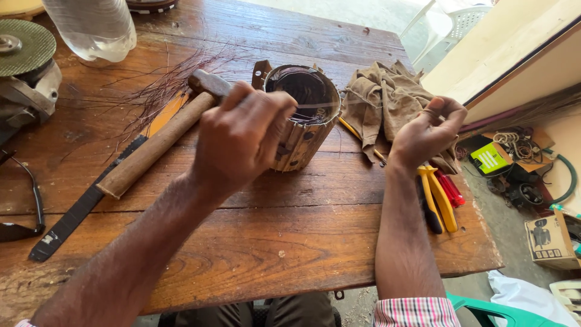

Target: The person pulls burnt copper wire windings out of an electric motor stator by hand, gripping and drawing out strands one at a time over a wooden workbench. A hammer, screwdriver and pliers lie on the bench, and the person occasionally reaches toward them while continuing to strip wire from the motor core.

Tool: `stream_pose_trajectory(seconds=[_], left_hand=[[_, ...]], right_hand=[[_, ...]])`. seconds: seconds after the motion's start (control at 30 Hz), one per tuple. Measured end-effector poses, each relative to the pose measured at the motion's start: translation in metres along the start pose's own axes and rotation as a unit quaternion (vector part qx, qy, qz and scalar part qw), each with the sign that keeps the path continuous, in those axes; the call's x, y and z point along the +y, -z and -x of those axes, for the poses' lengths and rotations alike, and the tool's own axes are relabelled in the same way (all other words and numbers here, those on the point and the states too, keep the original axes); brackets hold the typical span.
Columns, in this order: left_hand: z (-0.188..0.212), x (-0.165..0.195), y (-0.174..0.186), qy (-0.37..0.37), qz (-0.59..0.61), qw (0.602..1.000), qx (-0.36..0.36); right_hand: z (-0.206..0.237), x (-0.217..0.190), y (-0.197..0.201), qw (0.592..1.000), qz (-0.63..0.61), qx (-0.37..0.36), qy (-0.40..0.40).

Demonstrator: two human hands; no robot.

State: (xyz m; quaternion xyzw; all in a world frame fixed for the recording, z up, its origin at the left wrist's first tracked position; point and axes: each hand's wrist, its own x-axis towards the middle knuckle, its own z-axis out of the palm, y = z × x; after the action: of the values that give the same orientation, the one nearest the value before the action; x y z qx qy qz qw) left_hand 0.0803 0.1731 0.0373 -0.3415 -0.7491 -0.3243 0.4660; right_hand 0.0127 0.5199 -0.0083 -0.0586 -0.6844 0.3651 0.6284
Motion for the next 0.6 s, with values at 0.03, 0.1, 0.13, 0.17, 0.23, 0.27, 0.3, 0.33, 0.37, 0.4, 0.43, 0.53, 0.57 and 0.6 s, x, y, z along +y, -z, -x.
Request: stream_pose_trajectory(seconds=[0.03,0.1,0.13,0.17,0.23,0.27,0.3,0.33,0.37,0.4,0.43,0.53,0.57,0.6], left_hand=[[0.001,-0.003,0.0,0.017,-0.004,1.0,0.017],[0.002,-0.01,0.001,0.035,-0.026,0.998,0.051],[0.002,-0.014,0.002,0.037,-0.043,0.996,0.068],[0.003,-0.019,0.004,0.039,-0.06,0.994,0.086],[0.003,-0.029,0.008,0.083,-0.057,0.99,0.101],[0.003,-0.035,0.01,0.105,-0.053,0.987,0.107],[0.003,-0.041,0.013,0.108,-0.058,0.985,0.122],[0.003,-0.047,0.015,0.11,-0.063,0.982,0.137],[0.003,-0.053,0.017,0.112,-0.067,0.98,0.151],[0.004,-0.059,0.019,0.108,-0.078,0.979,0.152],[0.005,-0.064,0.022,0.105,-0.089,0.979,0.152],[0.008,-0.08,0.028,0.124,-0.099,0.974,0.161],[0.009,-0.085,0.03,0.136,-0.099,0.972,0.164],[0.01,-0.089,0.032,0.132,-0.112,0.971,0.166]], right_hand=[[0.001,-0.005,-0.001,1.0,-0.009,-0.012,0.002],[0.005,-0.017,-0.004,0.997,-0.059,-0.045,-0.007],[0.007,-0.024,-0.004,0.993,-0.099,-0.065,-0.018],[0.009,-0.032,-0.006,0.986,-0.139,-0.086,-0.03],[0.014,-0.047,-0.008,0.982,-0.148,-0.11,-0.034],[0.016,-0.053,-0.009,0.98,-0.152,-0.123,-0.037],[0.018,-0.059,-0.009,0.981,-0.137,-0.138,-0.025],[0.019,-0.063,-0.009,0.981,-0.122,-0.152,-0.013],[0.021,-0.067,-0.009,0.98,-0.107,-0.166,-0.002],[0.022,-0.069,-0.008,0.98,-0.095,-0.174,0.002],[0.023,-0.071,-0.007,0.979,-0.084,-0.184,0.007],[0.025,-0.075,-0.006,0.978,-0.066,-0.197,-0.001],[0.026,-0.075,-0.007,0.978,-0.061,-0.2,-0.007],[0.026,-0.076,-0.007,0.978,-0.06,-0.198,-0.002]])
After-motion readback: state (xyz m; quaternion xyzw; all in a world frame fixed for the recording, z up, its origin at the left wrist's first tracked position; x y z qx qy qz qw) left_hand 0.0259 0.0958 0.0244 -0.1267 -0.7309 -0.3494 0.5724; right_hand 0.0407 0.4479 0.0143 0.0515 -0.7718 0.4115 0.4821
